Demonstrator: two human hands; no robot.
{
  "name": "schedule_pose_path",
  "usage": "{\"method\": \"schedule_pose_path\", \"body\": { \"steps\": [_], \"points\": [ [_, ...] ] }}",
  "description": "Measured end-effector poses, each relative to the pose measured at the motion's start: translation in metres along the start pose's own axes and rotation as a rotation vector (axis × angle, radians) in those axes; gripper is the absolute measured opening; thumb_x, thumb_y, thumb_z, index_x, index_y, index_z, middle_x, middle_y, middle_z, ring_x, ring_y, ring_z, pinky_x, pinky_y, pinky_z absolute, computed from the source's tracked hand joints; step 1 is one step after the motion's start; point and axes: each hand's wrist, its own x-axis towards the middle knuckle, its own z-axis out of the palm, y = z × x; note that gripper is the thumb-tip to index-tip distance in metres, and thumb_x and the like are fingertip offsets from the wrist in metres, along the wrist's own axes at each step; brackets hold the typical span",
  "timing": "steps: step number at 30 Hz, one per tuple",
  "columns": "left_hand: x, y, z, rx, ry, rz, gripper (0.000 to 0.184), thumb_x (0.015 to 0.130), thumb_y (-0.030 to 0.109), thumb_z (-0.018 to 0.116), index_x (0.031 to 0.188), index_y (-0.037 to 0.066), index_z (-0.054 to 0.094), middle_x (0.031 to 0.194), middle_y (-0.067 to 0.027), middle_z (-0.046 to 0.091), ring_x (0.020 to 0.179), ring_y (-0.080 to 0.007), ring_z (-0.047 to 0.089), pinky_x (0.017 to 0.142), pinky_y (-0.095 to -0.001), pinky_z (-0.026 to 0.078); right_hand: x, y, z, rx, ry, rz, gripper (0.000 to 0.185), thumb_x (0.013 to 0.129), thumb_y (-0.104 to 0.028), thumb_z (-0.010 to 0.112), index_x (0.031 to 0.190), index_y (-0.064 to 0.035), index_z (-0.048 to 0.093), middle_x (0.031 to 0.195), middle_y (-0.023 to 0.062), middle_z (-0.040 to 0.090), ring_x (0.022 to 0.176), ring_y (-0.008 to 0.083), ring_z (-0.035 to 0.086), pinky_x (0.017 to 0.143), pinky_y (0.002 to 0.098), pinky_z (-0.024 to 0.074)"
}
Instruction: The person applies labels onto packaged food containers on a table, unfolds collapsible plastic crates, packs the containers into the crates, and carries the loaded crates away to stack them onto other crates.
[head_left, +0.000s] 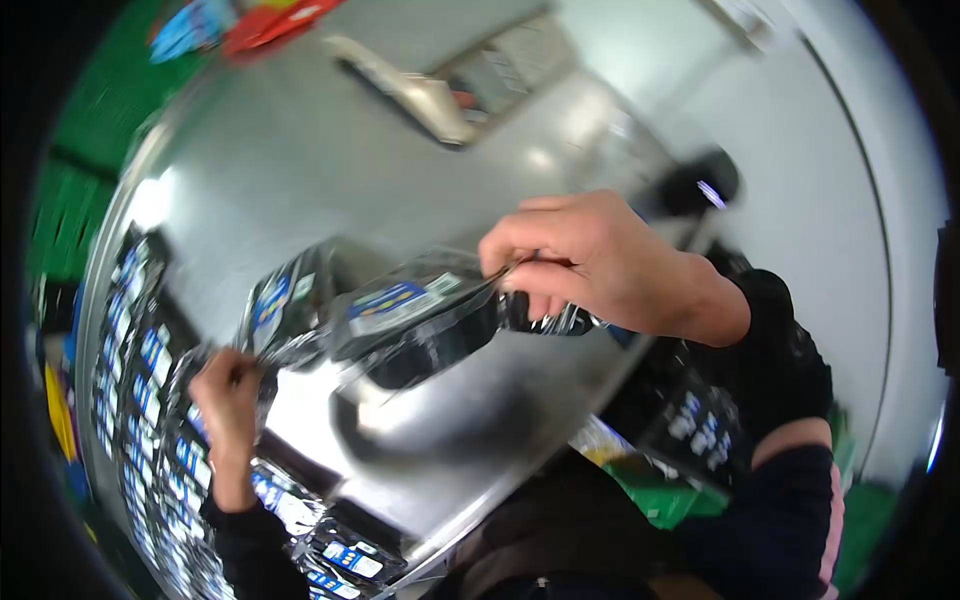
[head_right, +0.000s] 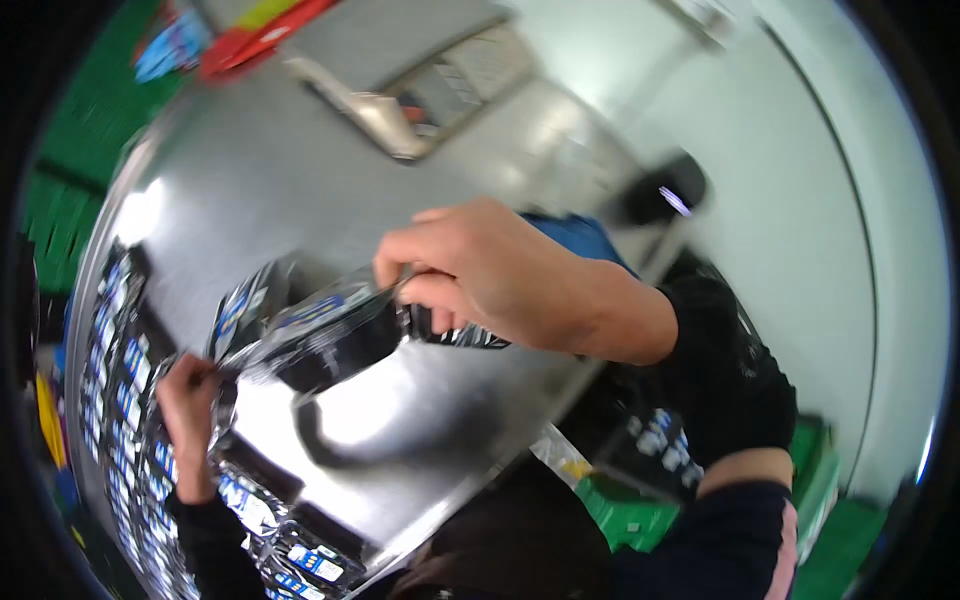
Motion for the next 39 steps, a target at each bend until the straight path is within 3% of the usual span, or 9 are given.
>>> {"method": "schedule_pose_path", "body": {
  "steps": [3, 8, 16, 20, 26, 31, 34, 36, 39],
  "points": [
    [-0.031, 0.046, -0.009, -0.231, -0.314, -0.174, 0.011, 0.067, -0.009, 0.064, 0.075, -0.002, 0.061, 0.063, 0.0002, 0.057, 0.06, -0.0059, 0.051, 0.057, -0.0209, 0.04, -0.117, -0.008, -0.017, 0.084, 0.14, 0.132, 0.013, 0.084, 0.007, 0.059, 0.095, 0.0011, 0.062, 0.087, 0.0063, 0.06, 0.066, 0.0132, 0.067, 0.057, 0.0213, 0.0534],
    [-0.091, 0.176, 0.0, -0.37, -0.545, -0.17, 0.021, 0.057, -0.015, 0.062, 0.069, 0.001, 0.056, 0.064, 0.0005, 0.053, 0.058, -0.0072, 0.047, 0.054, -0.0214, 0.037, -0.327, -0.011, 0.001, 0.033, 0.584, 0.249, 0.014, 0.085, 0.006, 0.057, 0.097, 0.0007, 0.063, 0.088, 0.0069, 0.06, 0.066, 0.0147, 0.067, 0.059, 0.0234, 0.0555],
    [-0.179, 0.396, 0.096, -0.362, -0.701, 0.587, 0.019, 0.061, -0.017, 0.065, 0.068, -0.002, 0.056, 0.068, -0.0038, 0.056, 0.06, -0.011, 0.052, 0.055, -0.0227, 0.04, -0.592, 0.064, 0.042, 0.125, 1.03, 0.583, 0.011, 0.086, 0.002, 0.059, 0.096, 0.0061, 0.06, 0.078, 0.0088, 0.062, 0.062, 0.0129, 0.065, 0.055, 0.0234, 0.0531],
    [-0.23, 0.485, 0.171, -0.32, -0.745, 0.898, 0.016, 0.066, -0.012, 0.068, 0.075, -0.001, 0.06, 0.071, -0.0046, 0.06, 0.062, -0.012, 0.056, 0.057, -0.0243, 0.044, -0.666, 0.126, 0.058, -0.248, 1.035, 0.448, 0.009, 0.087, -0.002, 0.059, 0.096, 0.0002, 0.061, 0.083, 0.0082, 0.057, 0.062, 0.0151, 0.063, 0.056, 0.0261, 0.0515],
    [-0.305, 0.431, 0.318, -0.053, -0.447, 1.35, 0.01, 0.073, 0.0, 0.067, 0.079, 0.005, 0.06, 0.073, -0.0147, 0.058, 0.068, -0.0354, 0.06, 0.059, -0.0429, 0.048, -0.695, 0.255, 0.168, -0.708, 0.773, 0.652, 0.02, 0.084, -0.011, 0.06, 0.103, -0.0145, 0.056, 0.085, 0.0087, 0.055, 0.073, 0.0307, 0.062, 0.062, 0.0385, 0.053],
    [-0.322, 0.399, 0.36, 0.0, -1.114, 0.965, 0.008, 0.073, 0.008, 0.069, 0.078, 0.004, 0.064, 0.076, -0.0174, 0.064, 0.073, -0.0359, 0.064, 0.065, -0.0447, 0.05, -0.692, 0.267, 0.174, -0.347, 0.633, 0.616, 0.013, 0.082, -0.017, 0.06, 0.094, -0.0113, 0.063, 0.083, 0.0094, 0.067, 0.078, 0.0318, 0.064, 0.07, 0.0417, 0.0509],
    [-0.322, 0.423, 0.35, 0.084, -0.959, 0.966, 0.007, 0.074, 0.009, 0.068, 0.078, 0.003, 0.067, 0.075, -0.0173, 0.065, 0.071, -0.0347, 0.064, 0.067, -0.0432, 0.052, -0.676, 0.272, 0.141, -0.488, 0.796, 0.629, 0.016, 0.084, -0.021, 0.06, 0.096, -0.0115, 0.062, 0.09, 0.0089, 0.065, 0.086, 0.0301, 0.063, 0.073, 0.0401, 0.0504],
    [-0.323, 0.431, 0.352, 0.135, -0.76, 1.03, 0.028, 0.075, 0.015, 0.072, 0.101, 0.009, 0.066, 0.102, -0.0167, 0.064, 0.091, -0.0356, 0.062, 0.078, -0.0413, 0.052, -0.665, 0.29, 0.122, -0.639, 1.075, 0.533, 0.023, 0.084, -0.024, 0.06, 0.103, -0.0107, 0.059, 0.101, 0.0106, 0.063, 0.098, 0.0307, 0.06, 0.079, 0.0396, 0.049],
    [-0.326, 0.422, 0.37, 0.226, -0.611, 1.193, 0.064, 0.075, 0.024, 0.074, 0.132, 0.011, 0.048, 0.13, -0.0162, 0.049, 0.121, -0.0364, 0.047, 0.097, -0.0426, 0.044, -0.664, 0.339, 0.106, -0.905, 1.064, 0.5, 0.039, 0.088, -0.035, 0.058, 0.118, -0.0106, 0.054, 0.109, 0.0149, 0.061, 0.109, 0.0343, 0.054, 0.095, 0.044, 0.0393]
  ]
}}
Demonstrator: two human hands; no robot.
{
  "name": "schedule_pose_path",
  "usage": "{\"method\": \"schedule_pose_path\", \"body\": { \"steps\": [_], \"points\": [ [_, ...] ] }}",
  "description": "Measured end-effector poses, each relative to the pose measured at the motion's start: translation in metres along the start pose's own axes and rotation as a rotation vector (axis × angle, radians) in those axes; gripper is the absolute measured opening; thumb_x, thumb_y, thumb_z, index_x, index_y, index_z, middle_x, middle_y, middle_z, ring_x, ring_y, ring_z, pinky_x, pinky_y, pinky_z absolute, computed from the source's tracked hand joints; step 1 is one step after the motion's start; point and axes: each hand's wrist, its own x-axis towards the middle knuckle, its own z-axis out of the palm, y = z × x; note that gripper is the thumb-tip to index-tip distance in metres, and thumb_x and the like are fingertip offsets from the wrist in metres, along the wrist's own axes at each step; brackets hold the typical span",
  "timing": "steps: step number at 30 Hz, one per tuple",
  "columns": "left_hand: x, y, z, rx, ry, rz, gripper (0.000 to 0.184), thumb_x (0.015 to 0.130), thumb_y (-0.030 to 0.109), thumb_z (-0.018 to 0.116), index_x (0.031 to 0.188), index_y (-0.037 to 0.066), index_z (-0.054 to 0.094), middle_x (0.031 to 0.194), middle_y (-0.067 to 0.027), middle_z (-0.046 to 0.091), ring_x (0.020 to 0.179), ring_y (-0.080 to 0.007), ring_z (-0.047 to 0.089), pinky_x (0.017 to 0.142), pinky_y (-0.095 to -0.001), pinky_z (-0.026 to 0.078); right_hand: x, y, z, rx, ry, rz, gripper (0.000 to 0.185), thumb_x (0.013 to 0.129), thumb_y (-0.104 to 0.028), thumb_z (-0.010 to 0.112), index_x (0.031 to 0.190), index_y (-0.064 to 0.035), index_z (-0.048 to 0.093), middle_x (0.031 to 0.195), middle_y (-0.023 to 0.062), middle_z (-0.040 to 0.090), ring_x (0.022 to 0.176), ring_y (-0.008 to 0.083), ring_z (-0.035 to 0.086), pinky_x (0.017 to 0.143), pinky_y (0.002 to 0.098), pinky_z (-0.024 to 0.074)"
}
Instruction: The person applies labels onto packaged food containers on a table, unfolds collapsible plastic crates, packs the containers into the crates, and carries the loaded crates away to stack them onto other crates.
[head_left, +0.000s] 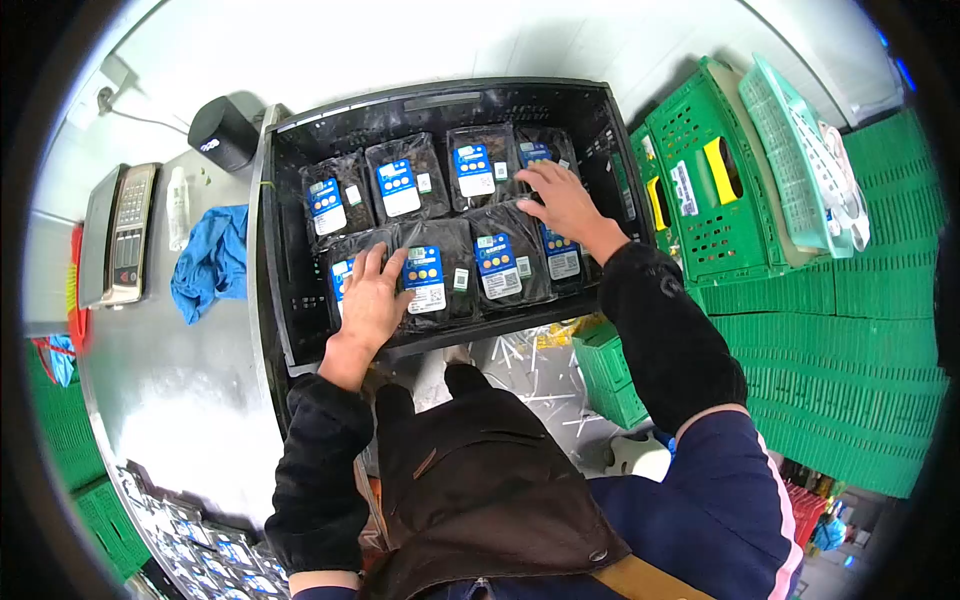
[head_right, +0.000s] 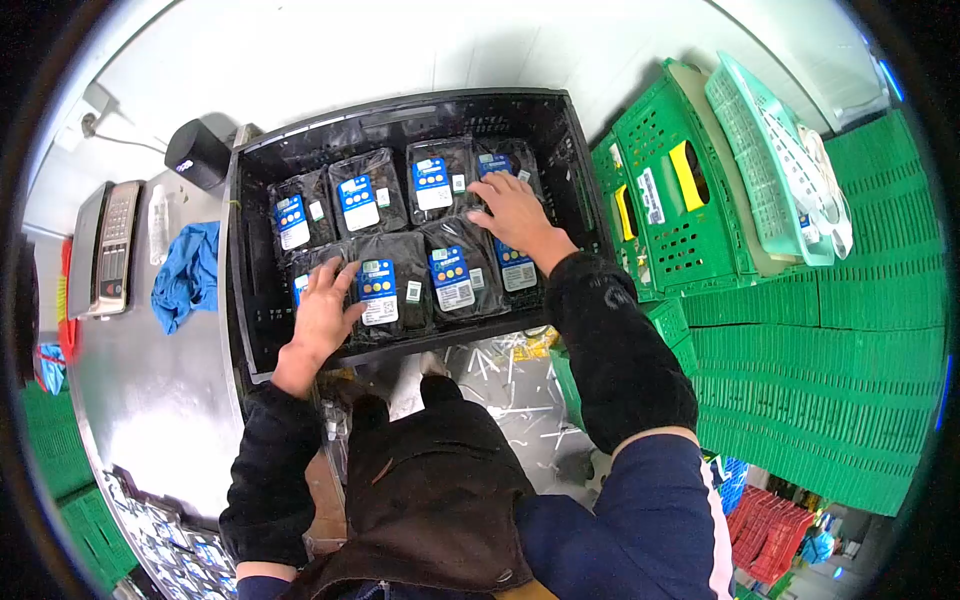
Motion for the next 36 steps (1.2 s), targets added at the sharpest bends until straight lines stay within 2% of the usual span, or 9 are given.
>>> {"method": "schedule_pose_path", "body": {
  "steps": [5, 8, 11, 18, 24, 27, 33, 35, 36],
  "points": [
    [-0.026, -0.036, 0.012, -0.338, 0.015, -0.158, 0.082, 0.079, 0.032, 0.073, 0.139, -0.003, 0.029, 0.124, -0.0278, 0.051, 0.114, -0.0422, 0.051, 0.096, -0.0451, 0.044, -0.011, 0.03, -0.022, -0.034, -0.637, 0.14, 0.046, 0.093, -0.042, 0.048, 0.123, -0.0068, 0.052, 0.109, 0.0185, 0.06, 0.104, 0.035, 0.056, 0.091, 0.0445, 0.0417],
    [-0.03, -0.067, 0.011, -0.218, 0.159, -0.339, 0.064, 0.084, 0.018, 0.064, 0.134, -0.005, 0.032, 0.115, -0.0294, 0.054, 0.105, -0.0436, 0.055, 0.09, -0.0467, 0.047, -0.014, 0.022, -0.023, -0.016, -0.392, 0.263, 0.047, 0.091, -0.038, 0.054, 0.125, -0.0053, 0.051, 0.114, 0.0187, 0.059, 0.108, 0.0372, 0.054, 0.09, 0.0458, 0.0436],
    [-0.026, -0.088, 0.026, -0.224, -0.083, -0.626, 0.059, 0.086, 0.011, 0.056, 0.134, -0.009, 0.03, 0.111, -0.0319, 0.057, 0.102, -0.0446, 0.058, 0.087, -0.0474, 0.048, -0.015, 0.013, 0.011, -0.024, -0.218, 0.22, 0.046, 0.091, -0.032, 0.055, 0.128, -0.0067, 0.049, 0.113, 0.0192, 0.06, 0.108, 0.0382, 0.054, 0.09, 0.0462, 0.0438],
    [-0.02, -0.099, 0.016, -0.037, -0.029, -0.492, 0.023, 0.077, 0.0, 0.059, 0.096, -0.003, 0.046, 0.09, -0.0258, 0.064, 0.081, -0.0437, 0.064, 0.072, -0.047, 0.053, -0.002, 0.012, 0.03, 0.363, -0.406, 0.333, 0.023, 0.09, -0.015, 0.056, 0.109, -0.0041, 0.063, 0.102, 0.016, 0.066, 0.096, 0.0329, 0.063, 0.083, 0.0388, 0.0485],
    [-0.031, -0.095, 0.043, 0.287, -0.067, -0.477, 0.025, 0.085, 0.004, 0.056, 0.105, -0.007, 0.045, 0.095, -0.0226, 0.062, 0.076, -0.033, 0.069, 0.06, -0.0378, 0.058, 0.006, 0.021, 0.022, 0.378, -0.386, 0.218, 0.028, 0.092, -0.022, 0.055, 0.112, -0.0039, 0.061, 0.105, 0.0155, 0.066, 0.101, 0.0341, 0.061, 0.086, 0.0392, 0.0477],
    [-0.035, -0.078, 0.019, 0.233, -0.113, -0.444, 0.042, 0.082, 0.001, 0.058, 0.119, -0.009, 0.043, 0.104, -0.0213, 0.058, 0.088, -0.0303, 0.066, 0.07, -0.0332, 0.058, 0.006, 0.029, -0.002, 0.312, -0.507, 0.241, 0.033, 0.094, -0.024, 0.053, 0.118, -0.0019, 0.058, 0.115, 0.0169, 0.063, 0.106, 0.0334, 0.059, 0.09, 0.0383, 0.0467],
    [-0.077, -0.038, -0.012, -0.151, 0.376, -0.336, 0.035, 0.072, -0.002, 0.06, 0.107, 0.0, 0.056, 0.1, -0.0188, 0.06, 0.095, -0.0358, 0.057, 0.084, -0.0429, 0.048, -0.006, 0.041, 0.008, 0.318, -0.588, 0.419, 0.036, 0.095, -0.03, 0.051, 0.111, 0.0002, 0.064, 0.109, 0.0183, 0.065, 0.103, 0.0338, 0.061, 0.088, 0.0389, 0.0465],
    [-0.103, -0.035, -0.021, -0.279, 0.511, -0.314, 0.033, 0.073, -0.002, 0.061, 0.106, -0.001, 0.056, 0.102, -0.0192, 0.058, 0.093, -0.0362, 0.056, 0.081, -0.0429, 0.048, 0.023, -0.003, -0.009, -0.139, -0.646, 0.426, 0.033, 0.09, -0.028, 0.058, 0.106, 0.0002, 0.064, 0.103, 0.0184, 0.066, 0.101, 0.0355, 0.061, 0.084, 0.0409, 0.0478],
    [-0.118, -0.033, -0.037, -0.336, 0.592, -0.311, 0.034, 0.074, -0.002, 0.062, 0.108, 0.0, 0.056, 0.104, -0.0184, 0.058, 0.096, -0.0361, 0.056, 0.082, -0.0423, 0.048, 0.002, 0.033, 0.019, -0.021, -0.299, 0.21, 0.026, 0.087, -0.017, 0.061, 0.106, 0.0007, 0.062, 0.103, 0.0198, 0.064, 0.099, 0.0359, 0.061, 0.084, 0.0402, 0.0486]
  ]
}}
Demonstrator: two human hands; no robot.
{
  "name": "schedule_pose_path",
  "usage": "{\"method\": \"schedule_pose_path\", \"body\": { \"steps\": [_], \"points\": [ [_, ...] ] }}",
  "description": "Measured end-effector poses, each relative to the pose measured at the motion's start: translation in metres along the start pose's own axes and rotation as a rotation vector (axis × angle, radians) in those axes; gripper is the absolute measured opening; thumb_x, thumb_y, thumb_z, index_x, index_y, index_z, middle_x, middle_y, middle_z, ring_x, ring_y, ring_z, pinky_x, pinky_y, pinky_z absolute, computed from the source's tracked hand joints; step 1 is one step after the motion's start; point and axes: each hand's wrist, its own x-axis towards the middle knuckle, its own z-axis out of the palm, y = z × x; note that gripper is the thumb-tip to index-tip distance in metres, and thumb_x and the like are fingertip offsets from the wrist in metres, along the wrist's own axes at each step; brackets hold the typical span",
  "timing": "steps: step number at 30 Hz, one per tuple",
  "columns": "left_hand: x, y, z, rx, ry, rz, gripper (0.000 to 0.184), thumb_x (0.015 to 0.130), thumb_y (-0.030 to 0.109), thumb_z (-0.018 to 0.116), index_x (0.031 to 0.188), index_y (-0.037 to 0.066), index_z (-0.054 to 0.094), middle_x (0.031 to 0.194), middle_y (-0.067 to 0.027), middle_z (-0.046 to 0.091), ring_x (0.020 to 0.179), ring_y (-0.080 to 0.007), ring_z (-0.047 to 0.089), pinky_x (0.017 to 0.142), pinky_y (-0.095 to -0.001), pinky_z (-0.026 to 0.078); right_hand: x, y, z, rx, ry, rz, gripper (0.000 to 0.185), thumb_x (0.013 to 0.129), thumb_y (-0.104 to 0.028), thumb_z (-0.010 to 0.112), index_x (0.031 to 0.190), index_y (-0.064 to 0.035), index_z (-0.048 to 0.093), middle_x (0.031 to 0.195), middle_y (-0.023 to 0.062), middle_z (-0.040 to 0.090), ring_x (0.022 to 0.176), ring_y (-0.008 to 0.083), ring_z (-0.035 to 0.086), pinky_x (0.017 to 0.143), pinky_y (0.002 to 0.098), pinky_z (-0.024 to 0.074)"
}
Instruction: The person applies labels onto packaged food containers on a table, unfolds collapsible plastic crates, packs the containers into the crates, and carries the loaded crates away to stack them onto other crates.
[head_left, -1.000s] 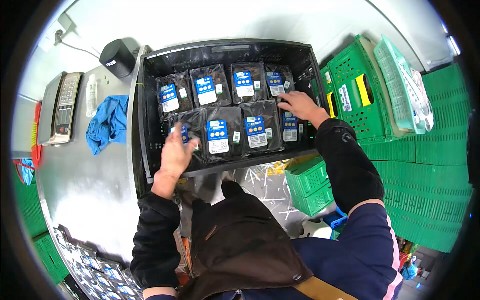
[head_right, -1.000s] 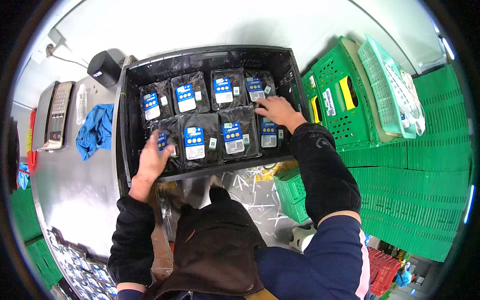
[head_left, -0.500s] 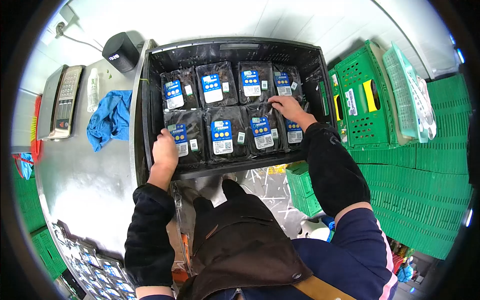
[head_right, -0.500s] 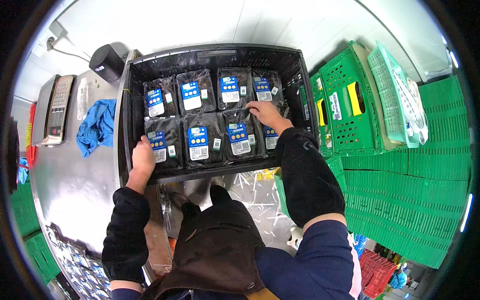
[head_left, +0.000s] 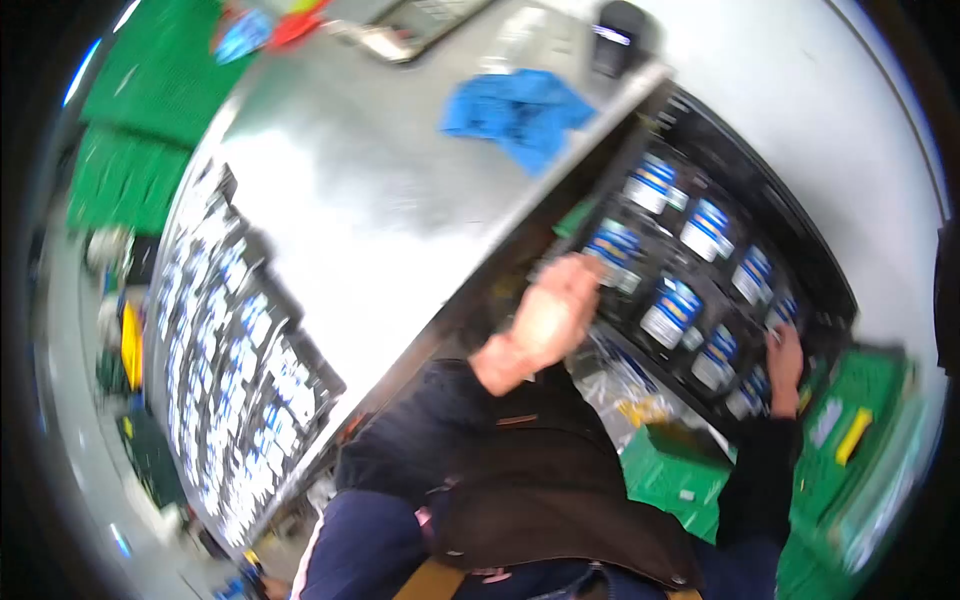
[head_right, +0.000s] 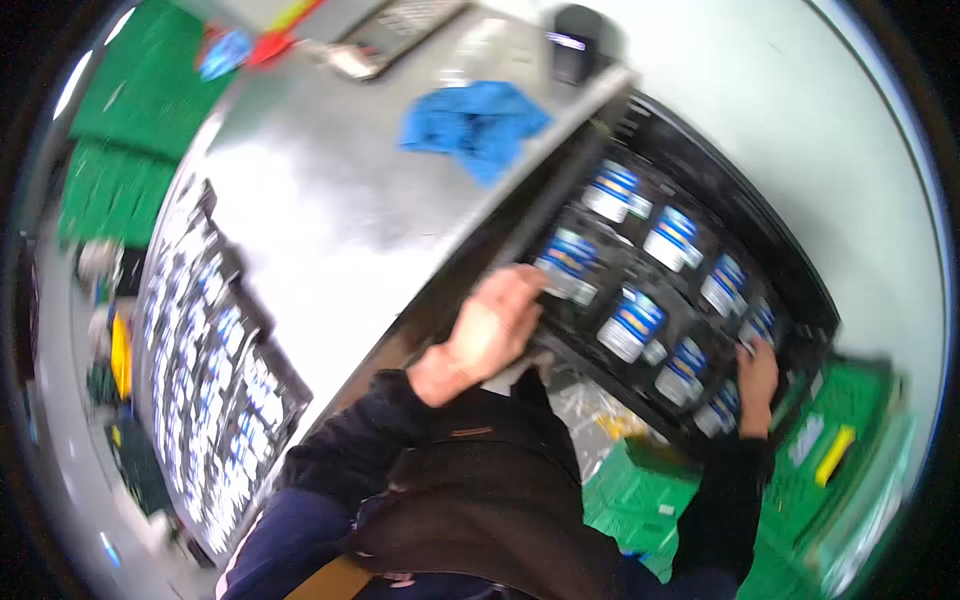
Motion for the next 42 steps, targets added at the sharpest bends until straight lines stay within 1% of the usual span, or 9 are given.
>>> {"method": "schedule_pose_path", "body": {
  "steps": [5, 9, 11, 19, 23, 25, 26, 29, 42],
  "points": [
    [-0.065, -0.031, -0.088, -0.046, 0.246, -0.18, 0.036, 0.079, -0.004, 0.063, 0.113, 0.003, 0.056, 0.111, -0.0156, 0.059, 0.099, -0.0342, 0.059, 0.085, -0.0385, 0.049, 0.019, -0.158, 0.004, 0.426, 0.076, 0.013, 0.021, 0.092, -0.01, 0.055, 0.11, 0.0002, 0.06, 0.107, 0.0132, 0.064, 0.095, 0.025, 0.063, 0.083, 0.0336, 0.0491],
    [-0.168, -0.069, -0.154, 0.088, 0.525, -0.525, 0.034, 0.079, -0.009, 0.06, 0.11, 0.004, 0.057, 0.106, -0.0172, 0.06, 0.097, -0.0347, 0.06, 0.079, -0.036, 0.05, -0.01, -0.395, 0.009, 0.733, -0.208, -0.528, 0.026, 0.089, -0.018, 0.06, 0.112, -0.004, 0.059, 0.102, 0.0128, 0.062, 0.088, 0.0274, 0.062, 0.077, 0.0387, 0.05],
    [-0.237, -0.073, -0.191, 0.3, 0.648, -0.674, 0.034, 0.078, -0.008, 0.062, 0.11, 0.003, 0.058, 0.104, -0.0159, 0.061, 0.094, -0.0347, 0.061, 0.079, -0.0361, 0.05, -0.033, -0.489, -0.006, -0.062, -0.077, -0.755, 0.036, 0.087, -0.03, 0.063, 0.114, -0.0074, 0.057, 0.101, 0.0129, 0.062, 0.085, 0.0336, 0.063, 0.072, 0.0439, 0.0497],
    [-0.516, -0.047, -0.268, 0.499, 1.153, -1.321, 0.029, 0.082, -0.009, 0.057, 0.11, 0.0, 0.059, 0.102, -0.0082, 0.065, 0.093, -0.0157, 0.063, 0.082, -0.0281, 0.049, 0.028, -0.481, -0.041, -0.012, -0.43, -0.803, 0.022, 0.086, -0.022, 0.064, 0.099, -0.0047, 0.063, 0.088, 0.0158, 0.067, 0.079, 0.0345, 0.065, 0.068, 0.0409, 0.0502],
    [-0.576, -0.026, -0.299, 0.714, 1.05, -1.514, 0.034, 0.078, -0.01, 0.055, 0.11, 0.0, 0.059, 0.108, -0.0141, 0.062, 0.099, -0.0262, 0.061, 0.087, -0.034, 0.047, -0.019, -0.584, -0.059, 0.383, -0.422, -0.63, 0.017, 0.085, -0.009, 0.063, 0.1, -0.0009, 0.064, 0.082, 0.012, 0.065, 0.066, 0.0181, 0.06, 0.062, 0.0309, 0.0498],
    [-0.613, -0.033, -0.306, 0.948, 0.827, -1.422, 0.041, 0.074, -0.011, 0.053, 0.113, 0.001, 0.058, 0.116, -0.016, 0.058, 0.109, -0.0327, 0.056, 0.094, -0.0372, 0.044, -0.084, -0.652, -0.047, 0.45, -0.672, -0.82, 0.015, 0.084, -0.005, 0.06, 0.099, -0.0022, 0.064, 0.092, 0.0121, 0.066, 0.074, 0.0189, 0.063, 0.067, 0.0319, 0.0517],
    [-0.622, -0.035, -0.307, 0.918, 0.8, -1.48, 0.046, 0.072, -0.011, 0.053, 0.116, 0.003, 0.057, 0.121, -0.0159, 0.056, 0.117, -0.0354, 0.05, 0.099, -0.0394, 0.04, -0.106, -0.681, -0.024, 0.454, -0.383, -1.589, 0.015, 0.079, -0.006, 0.063, 0.094, -0.0044, 0.064, 0.096, 0.0086, 0.064, 0.081, 0.0215, 0.063, 0.068, 0.0331, 0.0522],
    [-0.643, -0.038, -0.307, 0.807, 0.656, -1.493, 0.046, 0.073, -0.011, 0.053, 0.117, 0.003, 0.057, 0.124, -0.0157, 0.055, 0.118, -0.0344, 0.05, 0.1, -0.0393, 0.04, -0.208, -0.74, 0.035, 0.57, -0.613, -1.867, 0.023, 0.078, -0.011, 0.06, 0.099, -0.0039, 0.055, 0.091, 0.0087, 0.056, 0.093, 0.0252, 0.057, 0.076, 0.038, 0.0479],
    [-0.632, -0.028, -0.325, 1.018, 0.258, -1.256, 0.031, 0.079, 0.004, 0.059, 0.111, 0.006, 0.059, 0.108, -0.0115, 0.058, 0.107, -0.0314, 0.053, 0.092, -0.0408, 0.044, -0.3, -0.774, 0.137, 0.106, -0.071, -2.326, 0.025, 0.076, -0.022, 0.06, 0.094, -0.0052, 0.057, 0.075, 0.0054, 0.05, 0.068, 0.0187, 0.047, 0.053, 0.0324, 0.0347]
  ]
}}
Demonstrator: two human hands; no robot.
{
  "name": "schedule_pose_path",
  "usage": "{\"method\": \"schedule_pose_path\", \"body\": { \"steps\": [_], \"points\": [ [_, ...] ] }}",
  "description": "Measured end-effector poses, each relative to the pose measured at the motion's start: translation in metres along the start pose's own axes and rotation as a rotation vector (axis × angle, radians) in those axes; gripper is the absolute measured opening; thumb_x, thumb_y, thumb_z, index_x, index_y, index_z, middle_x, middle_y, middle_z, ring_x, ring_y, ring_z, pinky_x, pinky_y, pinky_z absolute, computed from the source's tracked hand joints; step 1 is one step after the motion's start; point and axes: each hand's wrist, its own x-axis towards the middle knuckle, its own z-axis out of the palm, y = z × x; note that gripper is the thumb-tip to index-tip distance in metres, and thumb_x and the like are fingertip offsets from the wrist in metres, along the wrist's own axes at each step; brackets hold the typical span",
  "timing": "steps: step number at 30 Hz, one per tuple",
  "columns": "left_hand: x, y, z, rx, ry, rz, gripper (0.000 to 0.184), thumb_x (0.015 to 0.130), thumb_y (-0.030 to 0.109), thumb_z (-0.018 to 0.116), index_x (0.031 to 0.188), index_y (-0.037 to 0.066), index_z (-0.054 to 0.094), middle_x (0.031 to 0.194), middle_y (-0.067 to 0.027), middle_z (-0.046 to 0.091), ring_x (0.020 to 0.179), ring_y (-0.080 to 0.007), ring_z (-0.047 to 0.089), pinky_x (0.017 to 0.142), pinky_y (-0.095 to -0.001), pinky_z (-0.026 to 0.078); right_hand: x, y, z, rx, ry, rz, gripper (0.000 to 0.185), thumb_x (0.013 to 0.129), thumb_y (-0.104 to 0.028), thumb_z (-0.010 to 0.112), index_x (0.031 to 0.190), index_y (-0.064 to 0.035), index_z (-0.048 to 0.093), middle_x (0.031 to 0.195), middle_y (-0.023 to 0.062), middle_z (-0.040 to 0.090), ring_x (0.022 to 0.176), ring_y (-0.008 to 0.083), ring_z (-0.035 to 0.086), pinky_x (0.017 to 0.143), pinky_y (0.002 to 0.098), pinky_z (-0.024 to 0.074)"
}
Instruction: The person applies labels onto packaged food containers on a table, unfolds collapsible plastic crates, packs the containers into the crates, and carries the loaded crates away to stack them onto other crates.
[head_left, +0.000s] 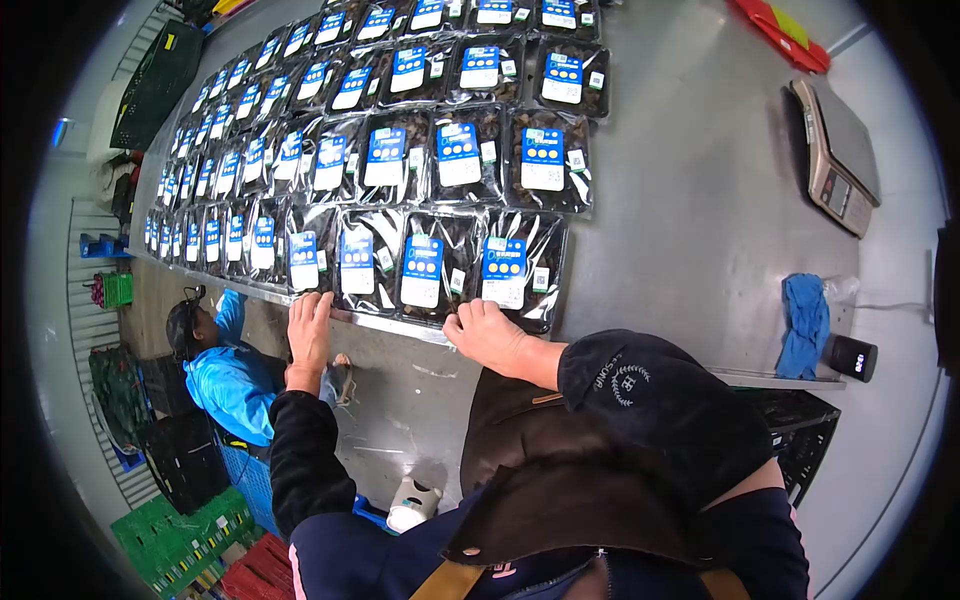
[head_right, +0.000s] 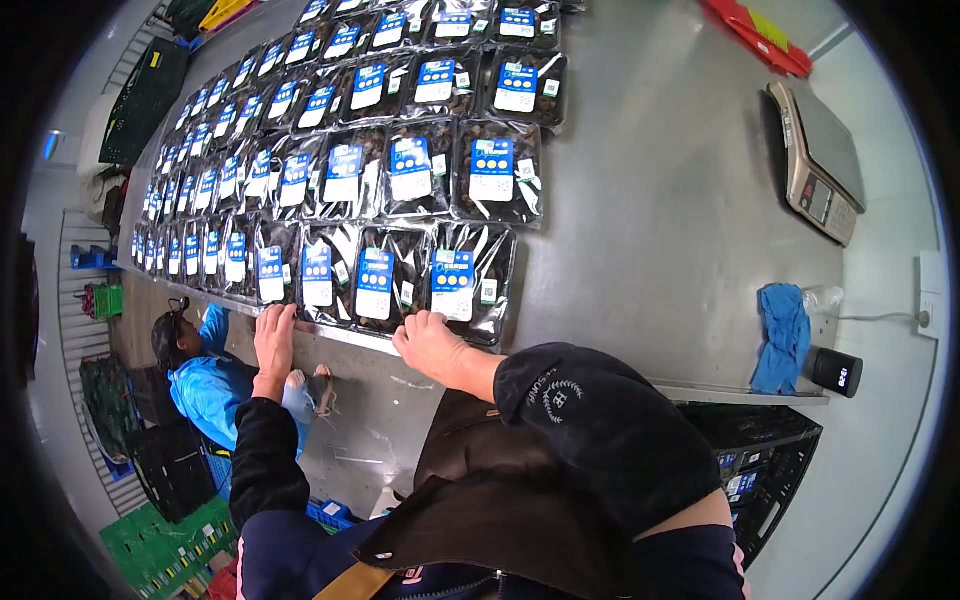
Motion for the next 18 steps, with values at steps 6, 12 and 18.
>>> {"method": "schedule_pose_path", "body": {
  "steps": [6, 12, 18],
  "points": [
    [0.015, -0.003, 0.0, -0.011, -0.006, 0.107, 0.037, 0.076, 0.002, 0.059, 0.113, 0.006, 0.059, 0.11, -0.0113, 0.058, 0.104, -0.0312, 0.055, 0.089, -0.0393, 0.046, 0.008, 0.006, 0.007, 0.128, 0.009, 0.076, 0.015, 0.076, -0.02, 0.058, 0.085, -0.0076, 0.058, 0.075, 0.005, 0.053, 0.067, 0.0182, 0.051, 0.053, 0.0325, 0.0371],
    [0.018, 0.004, -0.003, -0.042, 0.009, 0.222, 0.04, 0.072, 0.002, 0.06, 0.111, 0.006, 0.06, 0.102, -0.0111, 0.058, 0.097, -0.0314, 0.056, 0.082, -0.041, 0.047, 0.004, 0.032, -0.04, 0.324, -0.029, 0.134, 0.014, 0.075, -0.016, 0.06, 0.084, -0.0055, 0.059, 0.081, 0.0112, 0.059, 0.073, 0.0228, 0.06, 0.06, 0.0351, 0.0476],
    [0.016, -0.009, 0.017, -0.195, 0.052, 0.22, 0.031, 0.073, -0.002, 0.056, 0.103, 0.003, 0.061, 0.094, -0.0159, 0.059, 0.087, -0.0348, 0.056, 0.075, -0.0426, 0.047, 0.006, 0.052, -0.038, 0.443, 0.374, 0.155, 0.011, 0.077, -0.01, 0.057, 0.086, -0.0037, 0.054, 0.077, 0.0156, 0.057, 0.077, 0.0313, 0.061, 0.065, 0.0419, 0.0482]
  ]
}}
